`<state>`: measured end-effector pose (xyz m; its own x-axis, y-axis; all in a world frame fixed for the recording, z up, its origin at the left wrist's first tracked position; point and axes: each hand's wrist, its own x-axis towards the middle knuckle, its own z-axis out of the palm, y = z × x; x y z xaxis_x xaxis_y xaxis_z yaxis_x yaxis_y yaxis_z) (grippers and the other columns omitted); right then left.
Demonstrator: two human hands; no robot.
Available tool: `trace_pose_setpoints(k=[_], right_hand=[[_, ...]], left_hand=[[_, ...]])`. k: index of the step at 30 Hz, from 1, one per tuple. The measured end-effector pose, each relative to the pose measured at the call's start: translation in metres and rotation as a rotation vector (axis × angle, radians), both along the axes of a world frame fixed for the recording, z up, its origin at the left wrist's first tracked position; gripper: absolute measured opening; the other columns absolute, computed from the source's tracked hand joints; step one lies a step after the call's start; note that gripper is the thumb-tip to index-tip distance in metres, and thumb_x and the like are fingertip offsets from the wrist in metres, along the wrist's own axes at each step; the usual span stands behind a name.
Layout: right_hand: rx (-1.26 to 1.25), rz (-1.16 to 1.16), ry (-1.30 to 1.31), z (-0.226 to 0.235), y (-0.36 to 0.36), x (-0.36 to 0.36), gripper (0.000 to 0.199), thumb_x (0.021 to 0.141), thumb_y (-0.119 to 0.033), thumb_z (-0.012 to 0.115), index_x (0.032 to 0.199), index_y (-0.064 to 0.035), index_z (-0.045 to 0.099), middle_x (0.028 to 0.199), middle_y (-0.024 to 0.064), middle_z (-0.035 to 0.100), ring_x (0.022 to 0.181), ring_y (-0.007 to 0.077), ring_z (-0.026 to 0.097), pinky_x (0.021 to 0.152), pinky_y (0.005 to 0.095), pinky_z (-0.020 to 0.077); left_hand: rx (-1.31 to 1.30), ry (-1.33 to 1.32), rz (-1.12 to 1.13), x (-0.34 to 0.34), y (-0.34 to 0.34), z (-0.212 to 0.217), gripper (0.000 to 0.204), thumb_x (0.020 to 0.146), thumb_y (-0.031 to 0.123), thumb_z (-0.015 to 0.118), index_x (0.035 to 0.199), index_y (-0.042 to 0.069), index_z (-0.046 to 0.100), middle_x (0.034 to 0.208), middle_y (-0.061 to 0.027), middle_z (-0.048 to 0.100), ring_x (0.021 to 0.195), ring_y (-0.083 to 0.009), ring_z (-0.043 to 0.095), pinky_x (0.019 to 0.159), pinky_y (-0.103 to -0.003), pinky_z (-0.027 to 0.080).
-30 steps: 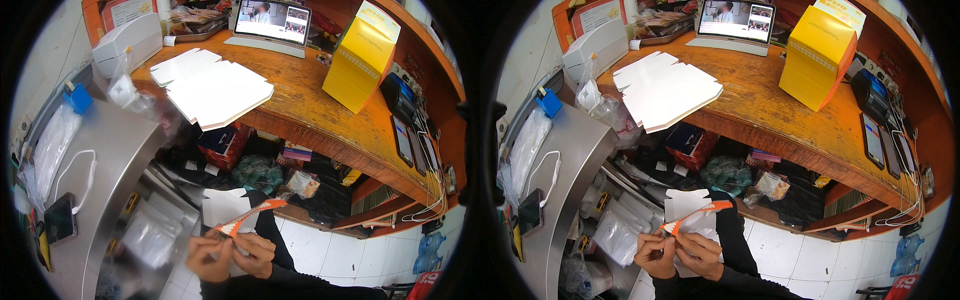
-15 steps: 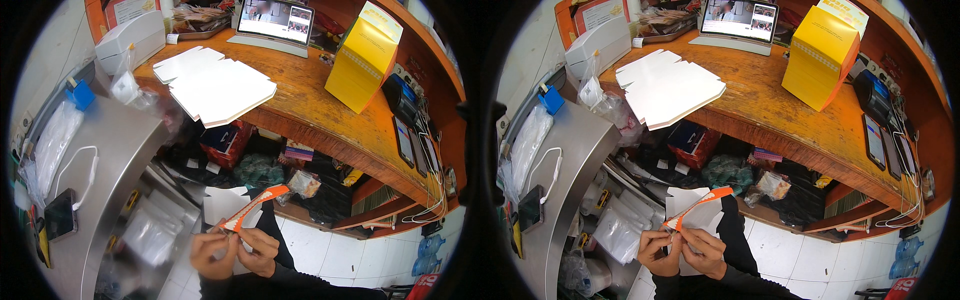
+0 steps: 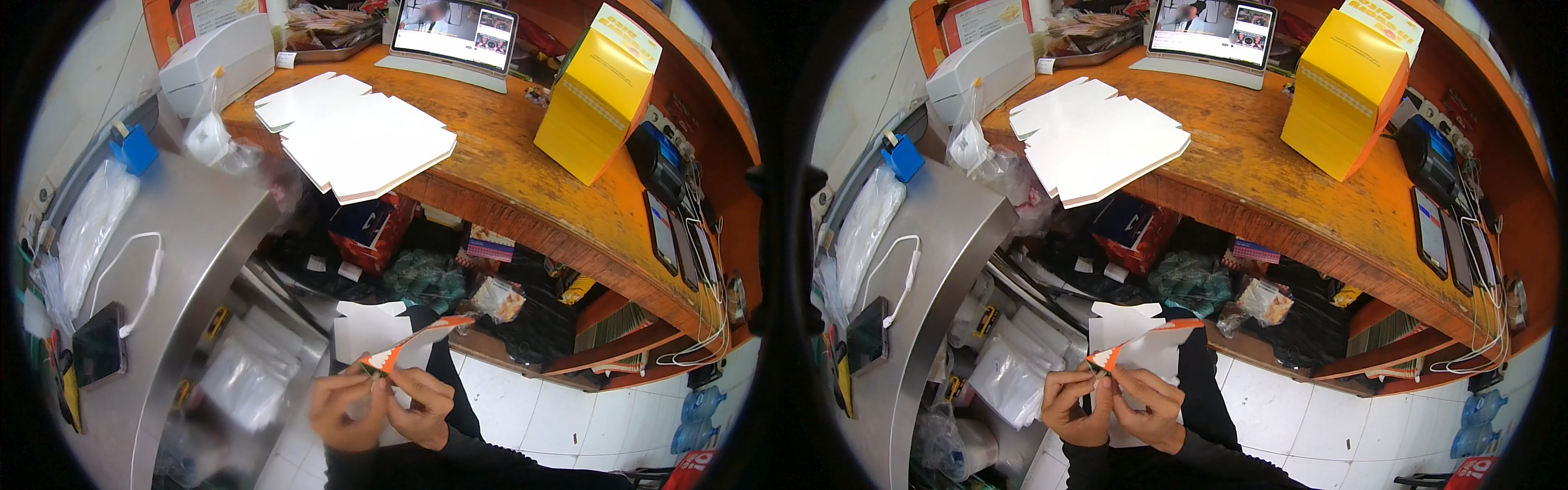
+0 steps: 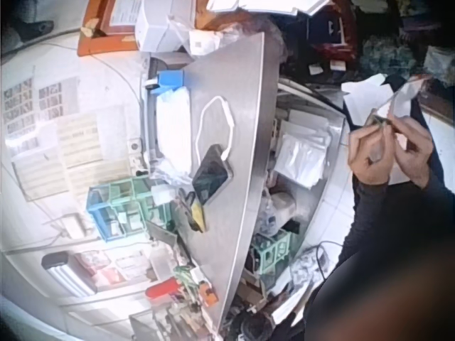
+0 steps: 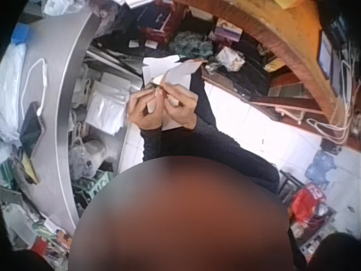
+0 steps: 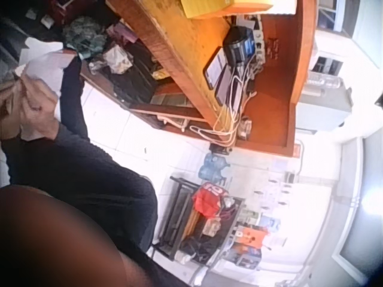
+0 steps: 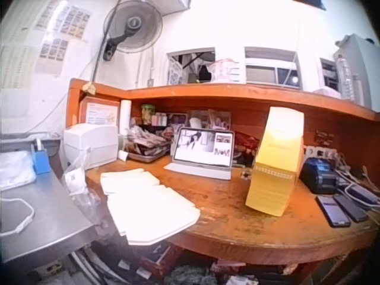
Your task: The person repeatedly folds flat cardboard pieces into small rectangular boxes and stacks them on a wooden counter. The person handles each piece by hand, folding edges and tucking flaps to form the box shape.
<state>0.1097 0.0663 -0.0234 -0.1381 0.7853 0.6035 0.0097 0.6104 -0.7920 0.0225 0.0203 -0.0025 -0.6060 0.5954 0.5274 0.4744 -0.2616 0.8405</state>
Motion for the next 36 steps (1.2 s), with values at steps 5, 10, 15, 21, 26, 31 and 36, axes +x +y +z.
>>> trace_pose_setpoints(k=[5,10,15,21,26,31,36], right_hand=[[0.079,0.022,0.006,-0.001,0.002,-0.001,0.041,0.07,0.008,0.072,0.11,0.0015,0.071,0.088,0.014,0.07,0.072,0.0175,0.07,0.061,0.0247,0.0554],[0.13,0.009,-0.024,-0.001,0.0,-0.005,0.039,0.069,0.008,0.073,0.107,0.0011,0.071,0.086,0.0132,0.07,0.067,0.0181,0.069,0.058,0.025,0.0545],[0.126,-0.016,-0.076,-0.003,-0.001,-0.005,0.033,0.069,0.01,0.074,0.102,0.0037,0.071,0.082,0.0154,0.07,0.068,0.0197,0.069,0.061,0.0244,0.0529],[0.156,-0.067,-0.06,-0.009,0.007,-0.003,0.039,0.075,0.003,0.074,0.113,0.0033,0.068,0.089,0.0154,0.069,0.072,0.0222,0.07,0.062,0.0273,0.055],[0.027,0.048,-0.029,-0.007,0.006,-0.001,0.044,0.084,-0.006,0.068,0.124,0.0085,0.059,0.108,0.0226,0.064,0.09,0.0277,0.068,0.072,0.0297,0.0549],[-0.129,0.263,0.013,-0.003,-0.009,-0.001,0.048,0.08,0.009,0.057,0.128,0.01,0.055,0.128,0.0246,0.052,0.114,0.031,0.06,0.093,0.0338,0.0487],[-0.514,0.752,0.27,0.003,-0.011,0.01,0.059,0.079,0.012,0.052,0.137,0.005,0.046,0.134,0.0196,0.048,0.125,0.0265,0.051,0.104,0.0355,0.04]], left_hand=[[-0.015,0.026,0.051,0.004,-0.002,0.004,0.017,0.072,-0.008,0.075,0.087,0.001,0.074,0.089,-0.0094,0.061,0.087,-0.0237,0.067,0.079,-0.032,0.053],[0.019,-0.05,0.122,0.006,-0.004,0.002,0.015,0.074,-0.009,0.073,0.087,-0.001,0.073,0.095,-0.0107,0.055,0.094,-0.0298,0.068,0.083,-0.036,0.054],[0.021,-0.075,0.07,0.004,-0.004,-0.003,0.012,0.078,-0.006,0.073,0.089,-0.001,0.074,0.102,-0.0119,0.053,0.095,-0.0308,0.068,0.084,-0.037,0.054],[-0.082,-0.01,-0.06,0.011,-0.004,-0.001,0.016,0.088,0.001,0.066,0.103,-0.001,0.072,0.108,-0.0143,0.053,0.105,-0.0303,0.063,0.088,-0.035,0.052],[-0.19,0.285,-0.128,0.013,0.003,0.002,0.049,0.098,0.036,0.051,0.126,-0.003,0.062,0.122,-0.0213,0.05,0.124,-0.0386,0.048,0.091,-0.041,0.048],[-0.087,0.055,-0.159,-0.011,-0.002,0.003,0.042,0.089,0.018,0.07,0.124,-0.002,0.061,0.119,-0.0206,0.054,0.107,-0.0292,0.06,0.072,-0.032,0.057],[-0.057,-0.689,-0.274,-0.018,-0.009,0.008,0.029,0.08,-0.004,0.073,0.108,-0.003,0.066,0.109,-0.0149,0.062,0.094,-0.0221,0.067,0.07,-0.029,0.062]])
